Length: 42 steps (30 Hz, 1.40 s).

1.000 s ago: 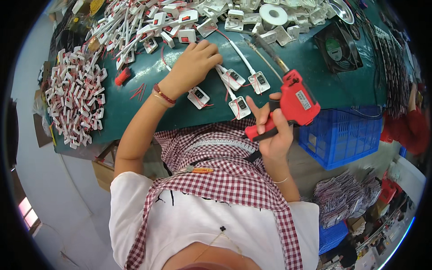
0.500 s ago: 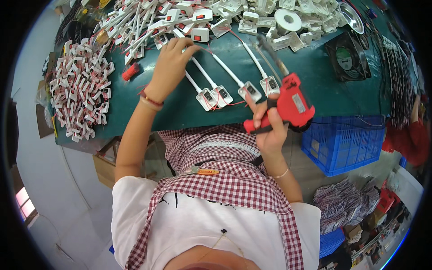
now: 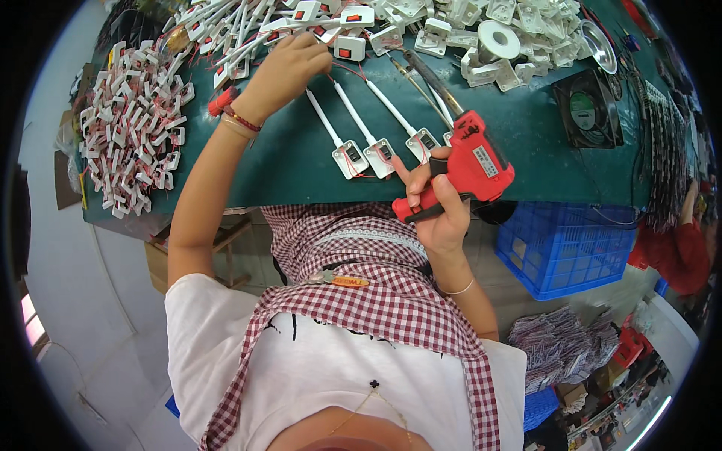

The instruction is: The person solders electronic components onto small plastic fixtures at a workbench with a soldering iron, connecting wires to circuit boards.

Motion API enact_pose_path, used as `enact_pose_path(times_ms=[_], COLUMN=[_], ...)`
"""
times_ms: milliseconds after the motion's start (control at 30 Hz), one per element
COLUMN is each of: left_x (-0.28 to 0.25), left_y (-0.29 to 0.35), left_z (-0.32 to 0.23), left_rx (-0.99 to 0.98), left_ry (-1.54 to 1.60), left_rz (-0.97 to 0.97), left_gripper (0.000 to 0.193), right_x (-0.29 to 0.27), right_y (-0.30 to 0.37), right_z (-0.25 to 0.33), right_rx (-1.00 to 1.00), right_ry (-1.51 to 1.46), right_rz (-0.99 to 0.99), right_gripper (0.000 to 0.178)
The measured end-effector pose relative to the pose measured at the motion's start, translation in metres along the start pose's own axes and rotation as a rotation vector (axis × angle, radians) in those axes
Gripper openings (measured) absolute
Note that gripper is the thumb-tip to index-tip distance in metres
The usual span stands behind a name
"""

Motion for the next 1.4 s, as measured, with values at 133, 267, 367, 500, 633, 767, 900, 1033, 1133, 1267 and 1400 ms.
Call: enact_pose_path(times_ms=[133,267,367,500,633,767,900,1033,1133,1267,1400], left_x=[0.002,0.007,0.014,0.016,0.008,-0.029,-0.028,-0.012,-0.014,-0.028,-0.024], left_y=[-0.004,0.003,0.012,0.017,0.022,0.04,0.064,0.079,0.08,0.074,0.076], left_z=[-0.008,-0.032,-0.035,-0.035,-0.036,-0.087,-0.137,-0.148,-0.155,-0.153,-0.147], left_rx=[-0.022,-0.274,-0.435,-0.572,-0.624,-0.304,-0.321,-0.415,-0.542,-0.458,-0.624], left_ry=[-0.09,-0.224,-0.276,-0.346,-0.332,0.255,0.498,0.59,0.706,0.715,0.792], left_rz=[-0.075,-0.088,-0.091,-0.103,-0.211,-0.2,0.053,-0.084,-0.155,-0.072,-0.243], left_gripper=[0.013,0.014,0.013,0.012,0.012,0.015,0.019,0.019,0.017,0.015,0.011], right_x=[0.001,0.004,0.007,0.008,0.005,0.009,0.007,0.007,0.008,0.006,0.015], right_y=[0.001,-0.001,-0.003,-0.005,-0.006,-0.006,-0.006,-0.004,0.003,0.012,0.017], right_z=[-0.001,-0.001,-0.001,-0.002,-0.001,0.013,0.028,0.036,0.041,0.051,0.062], right_rx=[0.006,-0.01,-0.004,-0.003,0.019,0.008,-0.01,0.005,0.01,0.016,0.064], right_ry=[0.023,0.033,0.043,0.023,0.002,0.042,0.106,0.155,0.158,0.175,0.331], right_rz=[-0.012,-0.008,0.006,0.007,-0.008,0.0,0.018,0.029,0.02,-0.004,-0.041], right_gripper=[0.032,0.032,0.032,0.032,0.032,0.032,0.033,0.034,0.035,0.036,0.037])
Point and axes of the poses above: each hand's wrist, its own y-axis away from the middle knuckle, its own x-axis out of the palm, z = x × y, the point moved 1 cm from there along -y, towards the middle knuckle, and after that the axes turned 7 degrees about -x, right-handed, at the moved point
